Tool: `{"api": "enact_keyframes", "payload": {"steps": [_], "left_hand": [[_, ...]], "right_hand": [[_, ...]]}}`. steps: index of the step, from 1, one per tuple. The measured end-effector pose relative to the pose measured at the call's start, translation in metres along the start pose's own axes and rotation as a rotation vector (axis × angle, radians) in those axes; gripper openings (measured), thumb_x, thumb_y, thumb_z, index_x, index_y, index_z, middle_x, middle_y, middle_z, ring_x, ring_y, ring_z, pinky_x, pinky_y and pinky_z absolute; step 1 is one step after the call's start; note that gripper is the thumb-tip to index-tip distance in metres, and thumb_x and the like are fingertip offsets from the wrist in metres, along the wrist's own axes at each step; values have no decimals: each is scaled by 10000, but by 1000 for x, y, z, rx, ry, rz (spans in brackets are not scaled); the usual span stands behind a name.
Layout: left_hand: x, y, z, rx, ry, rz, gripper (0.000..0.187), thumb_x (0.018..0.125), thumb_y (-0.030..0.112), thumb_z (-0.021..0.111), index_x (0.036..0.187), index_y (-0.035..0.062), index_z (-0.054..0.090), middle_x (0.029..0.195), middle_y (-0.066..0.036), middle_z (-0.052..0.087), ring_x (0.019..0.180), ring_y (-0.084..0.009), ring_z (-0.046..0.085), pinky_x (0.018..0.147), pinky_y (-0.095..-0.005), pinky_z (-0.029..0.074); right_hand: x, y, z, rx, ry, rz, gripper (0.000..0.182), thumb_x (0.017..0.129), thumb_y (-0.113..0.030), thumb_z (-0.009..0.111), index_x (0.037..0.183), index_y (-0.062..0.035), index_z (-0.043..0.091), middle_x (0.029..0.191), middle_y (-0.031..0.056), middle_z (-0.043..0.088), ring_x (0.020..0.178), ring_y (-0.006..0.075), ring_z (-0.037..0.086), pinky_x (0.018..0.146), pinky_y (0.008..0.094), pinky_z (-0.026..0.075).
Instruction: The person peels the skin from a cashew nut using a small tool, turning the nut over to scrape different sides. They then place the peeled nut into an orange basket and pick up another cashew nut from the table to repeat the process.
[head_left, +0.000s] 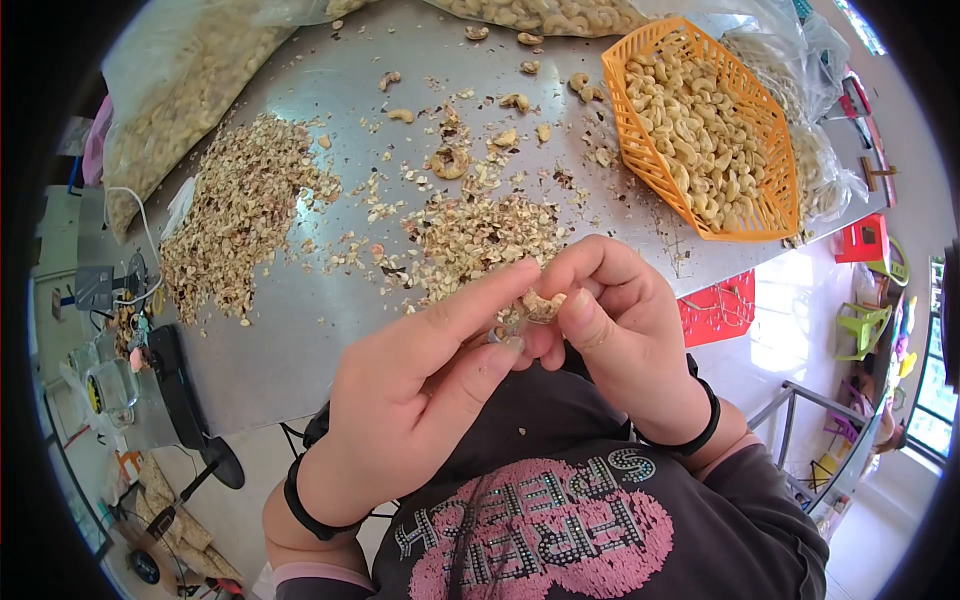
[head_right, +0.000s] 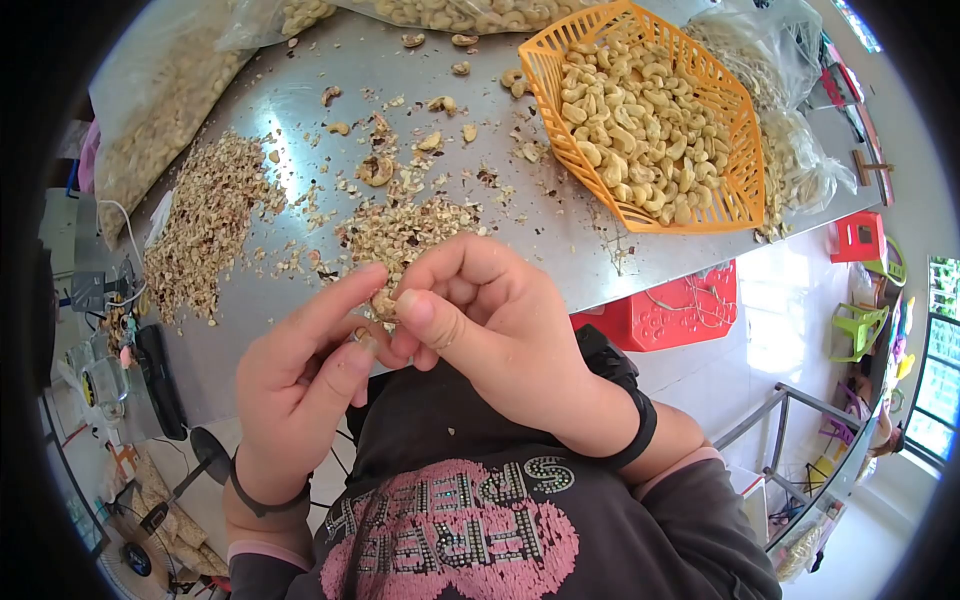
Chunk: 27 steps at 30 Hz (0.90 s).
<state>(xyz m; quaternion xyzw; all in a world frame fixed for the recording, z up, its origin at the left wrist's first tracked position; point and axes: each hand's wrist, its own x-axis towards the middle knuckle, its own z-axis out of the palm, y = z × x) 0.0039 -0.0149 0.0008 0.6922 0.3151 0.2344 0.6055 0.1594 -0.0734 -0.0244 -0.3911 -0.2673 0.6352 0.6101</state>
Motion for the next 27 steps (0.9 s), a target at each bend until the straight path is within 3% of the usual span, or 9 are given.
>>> {"api": "enact_keyframes", "payload": {"steps": [2, 4, 11, 13, 16, 17, 19, 22, 27], "left_hand": [[1, 2, -2, -32, -1, -26, 328, 805, 47, 477, 1131, 6, 468, 780, -52, 574, 551, -32, 444, 475, -148, 362], [2, 3, -7, -124, -57, -38, 335, 806, 29, 485, 1139, 10, 456, 917, -108, 584, 781, -128, 582, 680, -220, 447], [1, 0, -5, -41, -15, -3, 314, 809, 29, 476, 1121, 3, 471, 894, -102, 589, 763, -133, 585, 663, -226, 450], [-1, 2, -2, -27, 50, 26, 329, 797, 26, 470, 1125, -5, 469, 782, -63, 576, 566, -44, 469, 468, -154, 363], [0, -3, -6, 157, 9, 227, 346, 788, 17, 472, 1133, -6, 459, 782, -74, 582, 625, -67, 519, 498, -163, 383], [1, -2, -6, 157, 9, 227, 346, 788, 17, 472, 1133, -6, 459, 782, -74, 582, 625, -67, 519, 498, -163, 383], [2, 1, -6, 128, -40, 108, 377, 755, 5, 531, 1128, 24, 474, 938, -128, 583, 750, -181, 596, 644, -239, 454], [2, -6, -3, 114, -15, 167, 358, 783, 21, 486, 1137, -14, 452, 807, -81, 592, 656, -82, 539, 524, -174, 400], [2, -2, -3, 108, -13, 98, 365, 781, 26, 495, 1142, -6, 453, 801, -74, 589, 658, -76, 534, 538, -169, 397]], "right_hand": [[0, 0, -1, -5, -29, -27, 133, 819, -112, 519, 874, -2, 469, 740, 62, 569, 648, 87, 541, 572, 186, 432], [0, -3, 1, -34, -45, -31, 127, 811, -95, 527, 876, -1, 471, 751, 63, 569, 655, 89, 541, 581, 188, 433], [0, -5, 4, -37, -43, -20, 116, 781, -49, 559, 856, -2, 483, 770, 54, 561, 695, 86, 535, 613, 191, 435], [1, -5, 0, -48, -35, -18, 110, 782, -48, 559, 850, -3, 485, 771, 49, 558, 705, 85, 537, 614, 191, 436], [2, -4, -2, -42, -27, -18, 109, 783, -48, 557, 848, -2, 482, 774, 43, 552, 719, 89, 543, 622, 199, 445], [2, -4, -2, -24, -26, -20, 114, 784, -49, 556, 852, 0, 479, 777, 43, 549, 723, 93, 547, 630, 207, 454], [3, -5, 0, 57, -39, 3, 135, 782, -48, 557, 872, 4, 470, 784, 49, 549, 725, 103, 552, 643, 219, 463], [3, -6, -1, 124, -51, 30, 180, 780, -45, 557, 914, 11, 450, 800, 64, 552, 736, 123, 560, 667, 240, 476], [4, -7, -1, 122, -55, 50, 232, 772, -35, 564, 959, 13, 434, 824, 78, 557, 748, 140, 568, 676, 245, 478]]}}
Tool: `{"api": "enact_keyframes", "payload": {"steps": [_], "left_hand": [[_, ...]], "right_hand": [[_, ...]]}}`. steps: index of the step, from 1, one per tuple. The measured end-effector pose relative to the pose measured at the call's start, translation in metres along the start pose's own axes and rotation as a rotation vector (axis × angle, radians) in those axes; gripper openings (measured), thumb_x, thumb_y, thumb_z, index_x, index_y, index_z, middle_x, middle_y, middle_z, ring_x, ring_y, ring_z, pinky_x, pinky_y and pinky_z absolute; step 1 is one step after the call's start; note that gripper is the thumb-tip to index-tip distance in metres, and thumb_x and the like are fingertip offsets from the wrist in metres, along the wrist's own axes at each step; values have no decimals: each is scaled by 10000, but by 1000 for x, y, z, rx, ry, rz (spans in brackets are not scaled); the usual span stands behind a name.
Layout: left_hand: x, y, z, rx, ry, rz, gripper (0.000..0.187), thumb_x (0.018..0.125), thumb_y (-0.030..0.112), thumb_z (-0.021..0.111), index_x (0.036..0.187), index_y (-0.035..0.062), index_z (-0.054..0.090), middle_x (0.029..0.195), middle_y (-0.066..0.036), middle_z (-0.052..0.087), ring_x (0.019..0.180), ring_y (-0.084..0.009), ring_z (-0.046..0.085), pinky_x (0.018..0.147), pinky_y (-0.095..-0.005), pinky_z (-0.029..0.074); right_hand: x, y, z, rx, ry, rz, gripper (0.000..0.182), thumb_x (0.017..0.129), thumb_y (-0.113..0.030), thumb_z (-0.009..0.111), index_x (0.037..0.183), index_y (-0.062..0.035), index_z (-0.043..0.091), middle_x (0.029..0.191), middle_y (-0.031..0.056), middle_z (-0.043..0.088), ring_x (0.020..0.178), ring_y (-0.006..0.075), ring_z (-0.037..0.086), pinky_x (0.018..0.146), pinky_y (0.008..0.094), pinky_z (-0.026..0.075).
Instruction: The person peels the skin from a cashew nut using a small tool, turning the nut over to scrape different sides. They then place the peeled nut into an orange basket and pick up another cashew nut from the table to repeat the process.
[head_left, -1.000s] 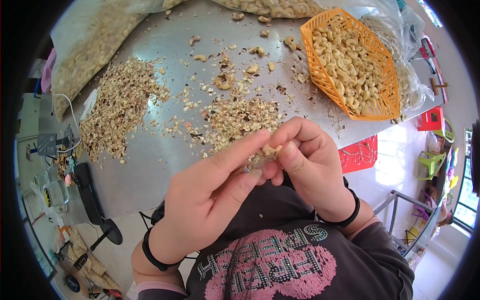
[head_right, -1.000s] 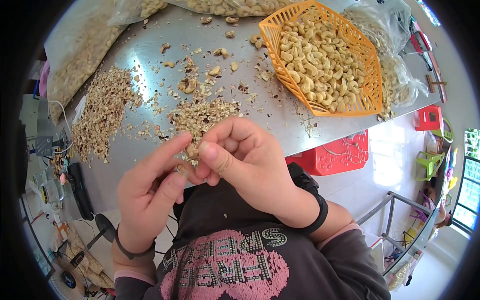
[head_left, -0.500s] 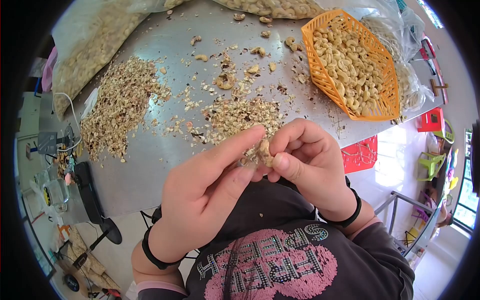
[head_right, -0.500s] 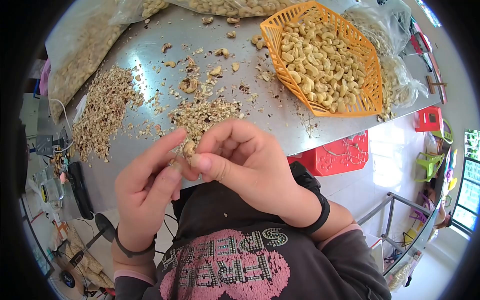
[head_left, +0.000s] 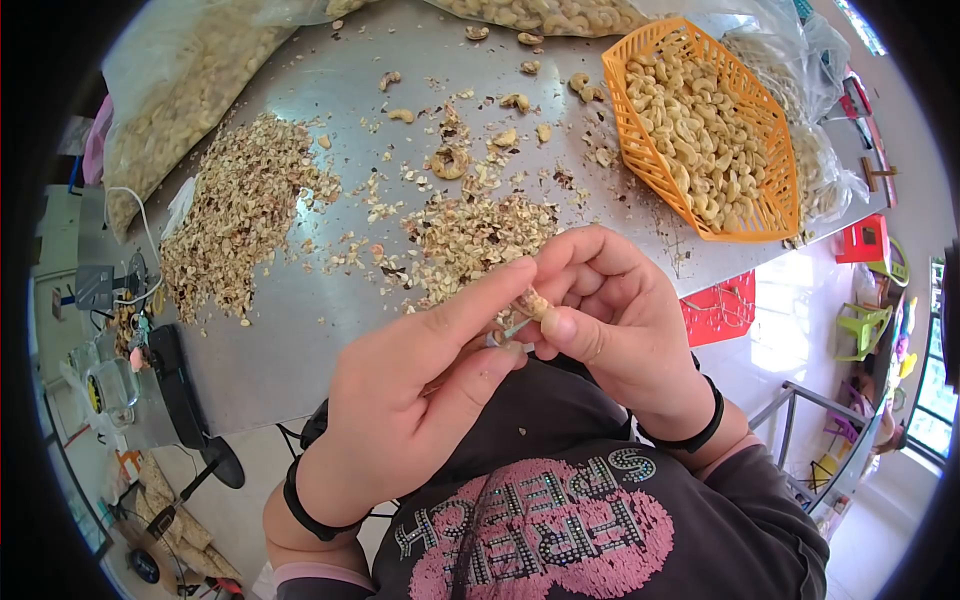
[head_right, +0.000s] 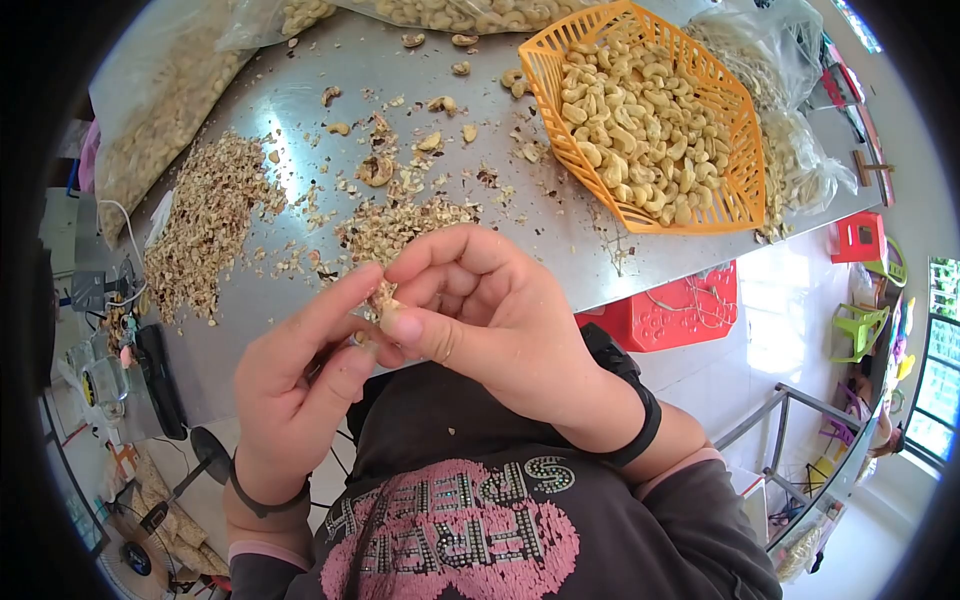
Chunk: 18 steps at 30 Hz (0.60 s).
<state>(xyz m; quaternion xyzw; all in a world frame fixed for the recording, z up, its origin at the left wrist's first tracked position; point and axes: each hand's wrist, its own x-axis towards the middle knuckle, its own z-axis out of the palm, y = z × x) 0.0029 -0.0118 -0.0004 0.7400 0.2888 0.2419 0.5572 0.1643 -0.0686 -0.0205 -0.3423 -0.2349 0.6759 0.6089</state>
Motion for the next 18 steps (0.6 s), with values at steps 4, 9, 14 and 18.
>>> {"api": "enact_keyframes", "payload": {"steps": [4, 9, 14, 18], "left_hand": [[1, 3, -2, 87, -12, -20, 390, 764, 31, 531, 1147, 40, 460, 910, -137, 585, 755, -204, 596, 648, -252, 456], [1, -1, 1, 160, 24, 62, 402, 747, 35, 544, 1141, 43, 466, 859, -135, 590, 697, -236, 592, 606, -268, 459], [3, -9, 1, 360, 85, 260, 404, 706, 13, 578, 1102, 55, 509, 818, -111, 601, 635, -226, 582, 550, -273, 456], [3, -15, 6, 400, 150, 298, 414, 649, -30, 599, 1050, 63, 555, 801, -88, 604, 616, -204, 574, 538, -266, 455]], "right_hand": [[-1, 3, -1, -91, -12, -63, 261, 744, -8, 590, 958, 6, 441, 834, 69, 556, 763, 130, 562, 675, 239, 474], [-2, 9, -2, -261, 19, -176, 282, 721, 18, 607, 953, -2, 446, 841, 48, 545, 767, 104, 543, 668, 219, 459], [-4, 9, 4, -376, 88, -222, 179, 719, 18, 608, 849, 1, 486, 817, 38, 533, 750, 85, 531, 667, 211, 448], [-3, 15, 1, -394, 89, -298, 146, 721, 19, 606, 812, -1, 493, 803, 36, 528, 745, 83, 531, 654, 205, 445]]}}
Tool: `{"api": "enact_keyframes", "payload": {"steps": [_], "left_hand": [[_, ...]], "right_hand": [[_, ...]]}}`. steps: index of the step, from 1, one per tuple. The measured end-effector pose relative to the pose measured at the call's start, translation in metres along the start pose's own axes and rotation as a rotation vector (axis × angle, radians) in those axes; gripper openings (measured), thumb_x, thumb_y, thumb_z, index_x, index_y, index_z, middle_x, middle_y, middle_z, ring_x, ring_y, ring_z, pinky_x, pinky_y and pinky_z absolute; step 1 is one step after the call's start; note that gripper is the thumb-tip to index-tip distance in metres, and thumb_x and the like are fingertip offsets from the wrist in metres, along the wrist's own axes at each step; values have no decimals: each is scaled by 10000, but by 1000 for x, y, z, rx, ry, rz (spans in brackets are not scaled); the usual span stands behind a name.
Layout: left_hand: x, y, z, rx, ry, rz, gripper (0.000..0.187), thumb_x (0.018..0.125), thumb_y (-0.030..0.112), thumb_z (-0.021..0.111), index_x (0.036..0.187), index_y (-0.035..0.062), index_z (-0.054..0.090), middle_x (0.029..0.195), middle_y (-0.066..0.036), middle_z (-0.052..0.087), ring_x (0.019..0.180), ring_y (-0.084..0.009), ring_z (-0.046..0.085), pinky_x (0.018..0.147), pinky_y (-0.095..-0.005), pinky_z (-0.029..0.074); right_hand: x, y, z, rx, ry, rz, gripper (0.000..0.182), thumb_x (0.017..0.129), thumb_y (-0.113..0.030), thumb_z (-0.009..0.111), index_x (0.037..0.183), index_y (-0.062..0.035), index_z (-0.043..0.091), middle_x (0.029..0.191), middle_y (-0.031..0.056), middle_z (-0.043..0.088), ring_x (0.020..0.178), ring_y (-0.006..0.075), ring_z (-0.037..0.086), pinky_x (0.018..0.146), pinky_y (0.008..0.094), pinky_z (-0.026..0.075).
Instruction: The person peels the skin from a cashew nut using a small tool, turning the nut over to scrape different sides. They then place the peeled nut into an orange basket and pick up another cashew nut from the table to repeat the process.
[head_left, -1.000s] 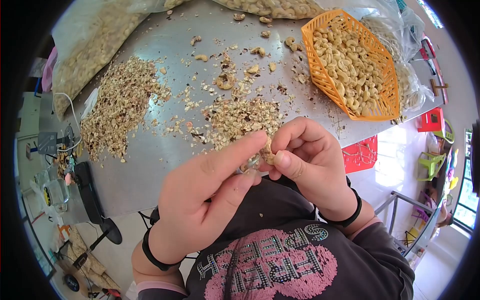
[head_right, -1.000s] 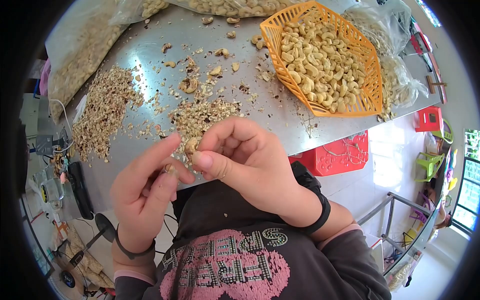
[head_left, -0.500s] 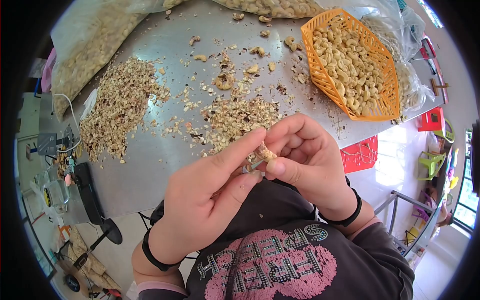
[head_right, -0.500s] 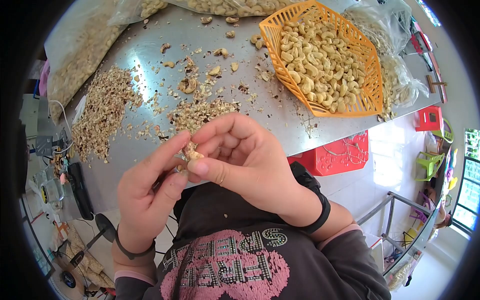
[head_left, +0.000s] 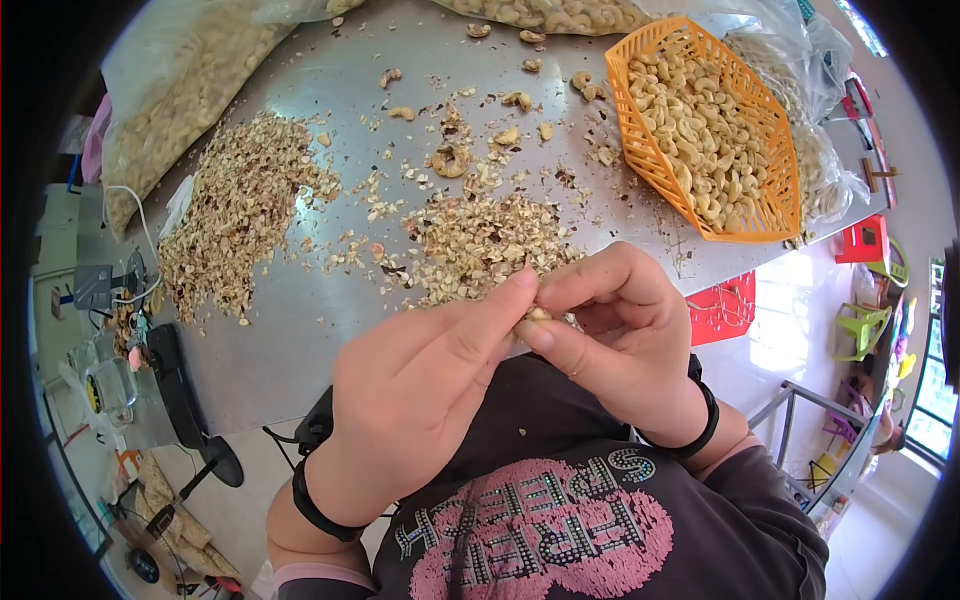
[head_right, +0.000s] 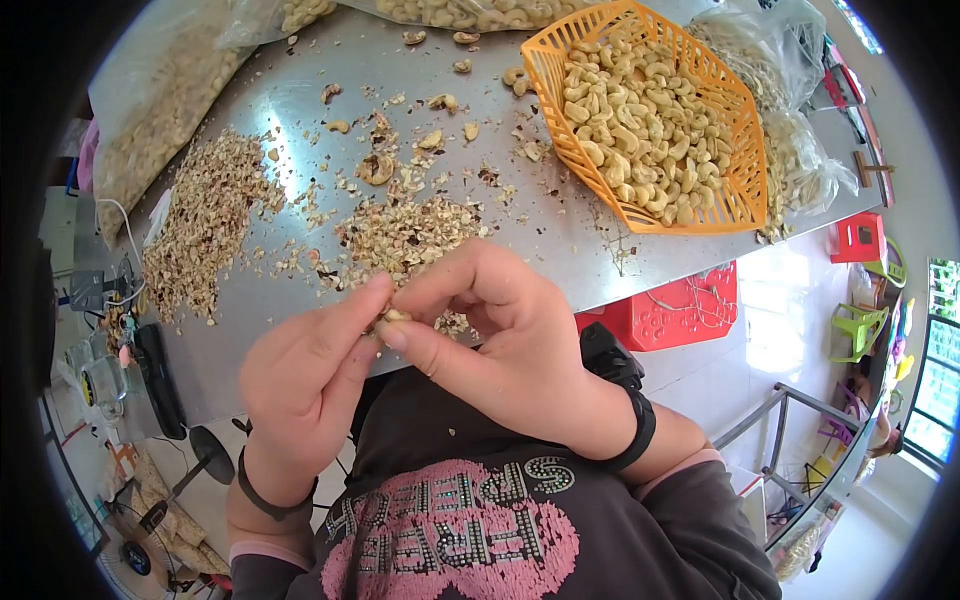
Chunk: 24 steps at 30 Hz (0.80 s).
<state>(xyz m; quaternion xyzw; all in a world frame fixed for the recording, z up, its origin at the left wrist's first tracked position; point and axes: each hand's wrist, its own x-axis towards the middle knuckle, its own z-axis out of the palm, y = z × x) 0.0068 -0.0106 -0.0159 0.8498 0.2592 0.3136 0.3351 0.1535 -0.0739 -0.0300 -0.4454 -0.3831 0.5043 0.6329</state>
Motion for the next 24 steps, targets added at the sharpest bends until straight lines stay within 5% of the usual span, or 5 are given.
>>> {"api": "enact_keyframes", "payload": {"steps": [8, 10, 13, 24], "left_hand": [[0, -1, -2, 45, -10, 29, 390, 666, -36, 580, 1044, 60, 559, 786, -89, 599, 624, -192, 568, 554, -263, 455], [1, 6, -9, -146, -96, -251, 344, 724, -6, 555, 1063, 49, 541, 800, -109, 596, 628, -192, 569, 571, -255, 451], [0, 9, -13, -240, -123, -353, 322, 760, 28, 540, 1081, 40, 524, 821, -127, 594, 652, -196, 577, 587, -252, 447], [4, 7, -17, -192, -156, -169, 354, 731, 29, 560, 1082, 45, 524, 843, -116, 598, 675, -214, 584, 597, -263, 451]], "right_hand": [[-1, -5, 3, -16, 22, 20, 193, 718, 43, 593, 839, -12, 453, 789, 40, 517, 724, 74, 523, 650, 196, 438], [-1, -3, 1, -39, 9, -33, 194, 713, 47, 595, 836, -10, 456, 797, 43, 517, 732, 77, 523, 653, 198, 439], [-2, -2, -3, -82, -35, -92, 195, 705, 55, 598, 834, -7, 465, 813, 48, 517, 750, 83, 526, 660, 202, 438], [0, -2, -6, -129, -126, -180, 169, 694, 67, 603, 811, 1, 501, 796, 62, 540, 746, 120, 549, 671, 229, 443]]}}
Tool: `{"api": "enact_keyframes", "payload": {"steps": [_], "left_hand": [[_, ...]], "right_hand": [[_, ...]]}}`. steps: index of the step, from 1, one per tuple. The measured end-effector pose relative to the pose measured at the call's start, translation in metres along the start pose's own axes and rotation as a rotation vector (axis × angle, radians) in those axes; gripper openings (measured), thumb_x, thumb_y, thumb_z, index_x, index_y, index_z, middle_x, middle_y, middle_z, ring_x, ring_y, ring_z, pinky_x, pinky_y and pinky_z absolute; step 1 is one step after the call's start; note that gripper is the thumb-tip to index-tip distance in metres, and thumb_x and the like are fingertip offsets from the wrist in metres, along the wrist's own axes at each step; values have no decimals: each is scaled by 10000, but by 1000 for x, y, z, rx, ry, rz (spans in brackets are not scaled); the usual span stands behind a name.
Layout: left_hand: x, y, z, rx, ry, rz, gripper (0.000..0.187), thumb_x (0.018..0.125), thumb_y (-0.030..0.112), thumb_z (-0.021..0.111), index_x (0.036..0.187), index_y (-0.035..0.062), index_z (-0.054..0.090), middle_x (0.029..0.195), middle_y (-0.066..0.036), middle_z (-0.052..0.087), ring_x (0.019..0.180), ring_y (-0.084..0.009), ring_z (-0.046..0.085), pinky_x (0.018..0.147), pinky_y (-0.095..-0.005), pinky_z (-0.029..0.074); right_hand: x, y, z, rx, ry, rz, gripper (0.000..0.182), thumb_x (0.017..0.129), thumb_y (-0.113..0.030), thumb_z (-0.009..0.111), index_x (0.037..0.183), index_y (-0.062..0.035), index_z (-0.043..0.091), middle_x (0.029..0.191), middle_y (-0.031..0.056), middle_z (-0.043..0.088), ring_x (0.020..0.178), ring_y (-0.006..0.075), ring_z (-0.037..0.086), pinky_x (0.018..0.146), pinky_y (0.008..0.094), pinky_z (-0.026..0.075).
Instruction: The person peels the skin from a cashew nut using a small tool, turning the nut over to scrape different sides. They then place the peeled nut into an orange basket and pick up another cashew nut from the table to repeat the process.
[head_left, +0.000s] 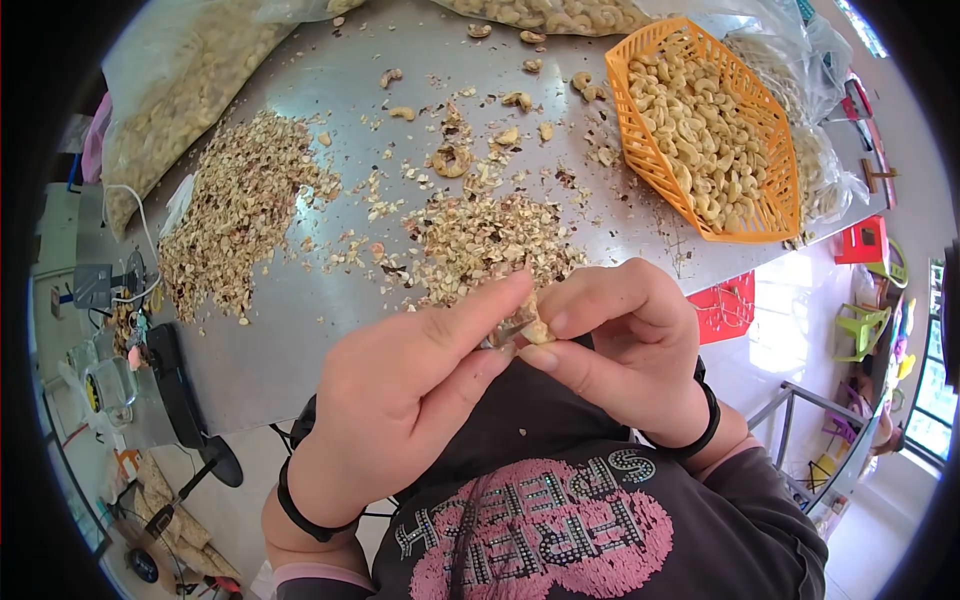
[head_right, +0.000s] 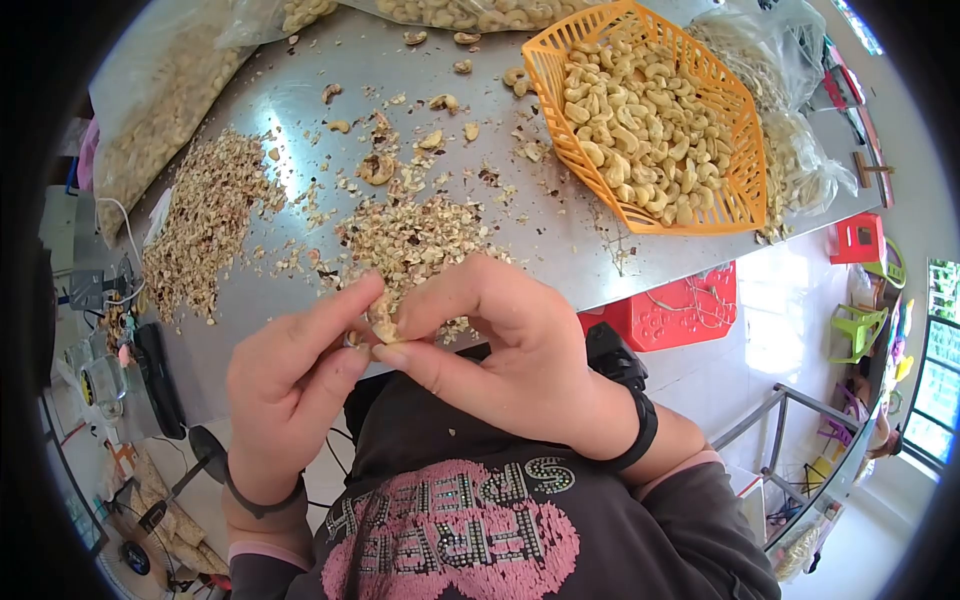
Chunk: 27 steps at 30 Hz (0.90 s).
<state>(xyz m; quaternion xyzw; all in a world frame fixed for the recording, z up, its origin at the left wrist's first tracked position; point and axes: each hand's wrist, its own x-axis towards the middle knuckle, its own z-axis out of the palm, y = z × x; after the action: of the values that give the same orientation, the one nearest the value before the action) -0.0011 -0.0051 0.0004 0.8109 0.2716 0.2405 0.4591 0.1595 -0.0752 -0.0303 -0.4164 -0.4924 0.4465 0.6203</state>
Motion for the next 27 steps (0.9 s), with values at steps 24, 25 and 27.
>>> {"api": "enact_keyframes", "payload": {"steps": [24, 25, 27], "left_hand": [[-4, 2, 6, -230, 14, -162, 393, 780, 51, 516, 1165, 26, 442, 862, -87, 591, 689, -119, 552, 582, -204, 424], [-3, 1, 6, -207, 15, -154, 401, 773, 59, 530, 1165, 41, 445, 856, -112, 595, 719, -185, 589, 630, -252, 447], [-3, -1, 8, -211, 14, -153, 405, 772, 58, 531, 1167, 44, 444, 858, -117, 593, 719, -193, 589, 631, -253, 447]], "right_hand": [[6, -7, 3, 425, 74, 306, 246, 775, 16, 534, 998, 19, 429, 844, 99, 572, 775, 142, 565, 694, 250, 473], [6, -6, 2, 406, 62, 312, 261, 777, 10, 534, 1015, 19, 427, 852, 102, 576, 777, 142, 565, 694, 249, 473], [6, -6, 2, 387, 51, 318, 276, 780, 4, 534, 1032, 19, 424, 861, 105, 580, 780, 143, 565, 695, 248, 473]]}}
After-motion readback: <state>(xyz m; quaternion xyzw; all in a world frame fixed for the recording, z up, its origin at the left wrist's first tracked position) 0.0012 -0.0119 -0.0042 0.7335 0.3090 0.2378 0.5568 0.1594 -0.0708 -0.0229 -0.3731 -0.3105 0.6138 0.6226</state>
